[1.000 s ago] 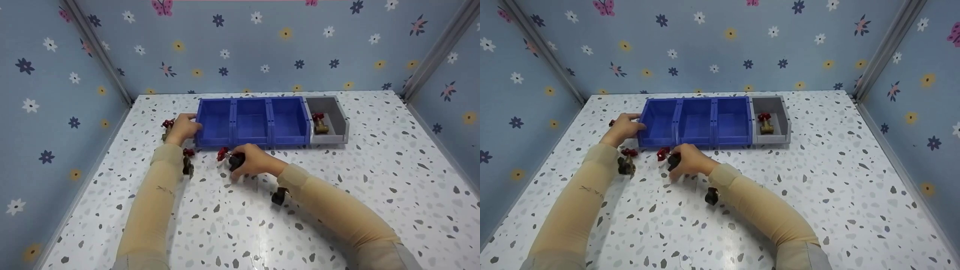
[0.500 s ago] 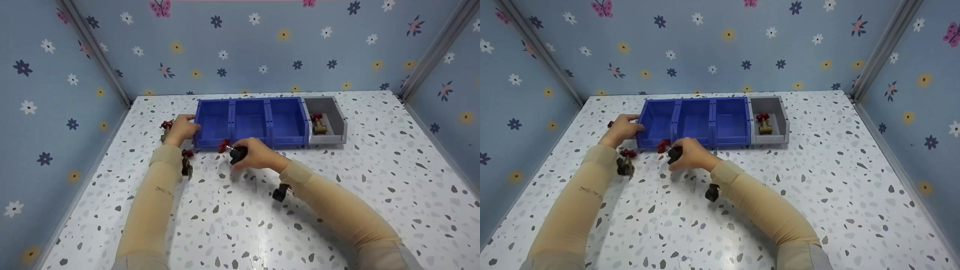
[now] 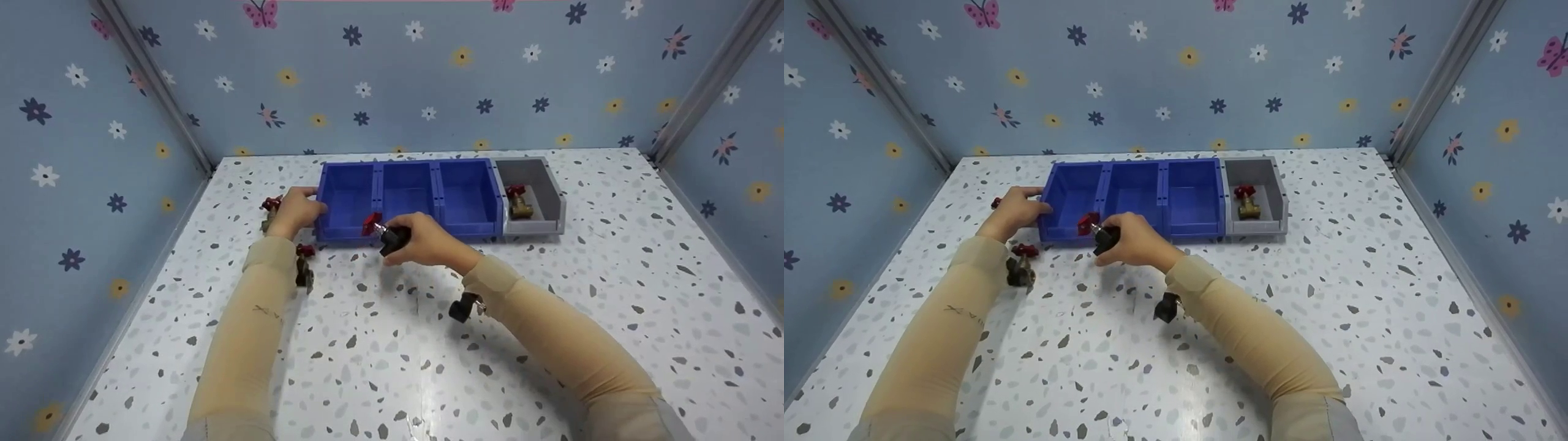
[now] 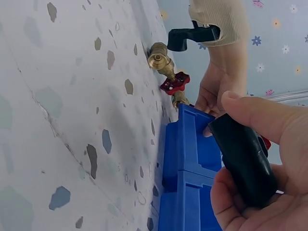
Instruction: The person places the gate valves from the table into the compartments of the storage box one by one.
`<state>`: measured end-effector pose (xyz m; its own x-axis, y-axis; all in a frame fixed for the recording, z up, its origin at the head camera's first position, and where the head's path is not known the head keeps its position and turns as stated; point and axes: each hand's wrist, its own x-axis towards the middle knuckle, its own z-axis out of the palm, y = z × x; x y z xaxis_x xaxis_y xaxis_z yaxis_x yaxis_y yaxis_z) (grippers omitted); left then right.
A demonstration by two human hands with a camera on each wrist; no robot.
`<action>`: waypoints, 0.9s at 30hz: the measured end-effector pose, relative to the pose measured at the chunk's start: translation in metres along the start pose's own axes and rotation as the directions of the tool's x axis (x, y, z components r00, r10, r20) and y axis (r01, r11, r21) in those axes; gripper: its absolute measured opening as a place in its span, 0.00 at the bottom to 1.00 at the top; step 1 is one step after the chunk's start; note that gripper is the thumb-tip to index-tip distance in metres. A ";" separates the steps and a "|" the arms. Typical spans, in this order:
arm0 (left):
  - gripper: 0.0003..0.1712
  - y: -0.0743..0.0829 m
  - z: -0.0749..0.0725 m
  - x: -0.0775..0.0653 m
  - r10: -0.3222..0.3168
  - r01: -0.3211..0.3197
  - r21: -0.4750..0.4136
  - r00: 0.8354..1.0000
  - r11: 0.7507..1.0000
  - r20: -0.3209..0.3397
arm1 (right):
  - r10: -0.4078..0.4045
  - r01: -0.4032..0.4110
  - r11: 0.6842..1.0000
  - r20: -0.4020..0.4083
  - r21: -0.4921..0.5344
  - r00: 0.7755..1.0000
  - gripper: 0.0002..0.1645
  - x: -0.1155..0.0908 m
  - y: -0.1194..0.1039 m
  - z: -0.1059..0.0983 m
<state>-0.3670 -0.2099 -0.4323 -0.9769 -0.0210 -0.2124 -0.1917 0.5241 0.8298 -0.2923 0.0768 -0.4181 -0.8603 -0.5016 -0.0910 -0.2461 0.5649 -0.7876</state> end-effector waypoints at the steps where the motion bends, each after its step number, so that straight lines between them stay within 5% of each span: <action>1: 0.35 0.000 0.000 0.000 0.000 0.000 0.001 1.000 1.000 0.000 | -0.004 0.004 1.000 -0.004 -0.002 1.000 0.41 0.000 0.000 -0.001; 27: 0.36 0.002 0.000 0.002 -0.051 0.051 0.029 0.999 0.998 0.012 | 0.045 -0.040 0.998 -0.111 0.045 0.993 0.45 -0.009 0.006 -0.041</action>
<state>-0.3690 -0.2091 -0.4309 -0.9646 -0.0374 -0.2609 -0.2383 0.5469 0.8026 -0.3043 0.1114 -0.3975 -0.9145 -0.4003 -0.0579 -0.1914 0.5544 -0.8100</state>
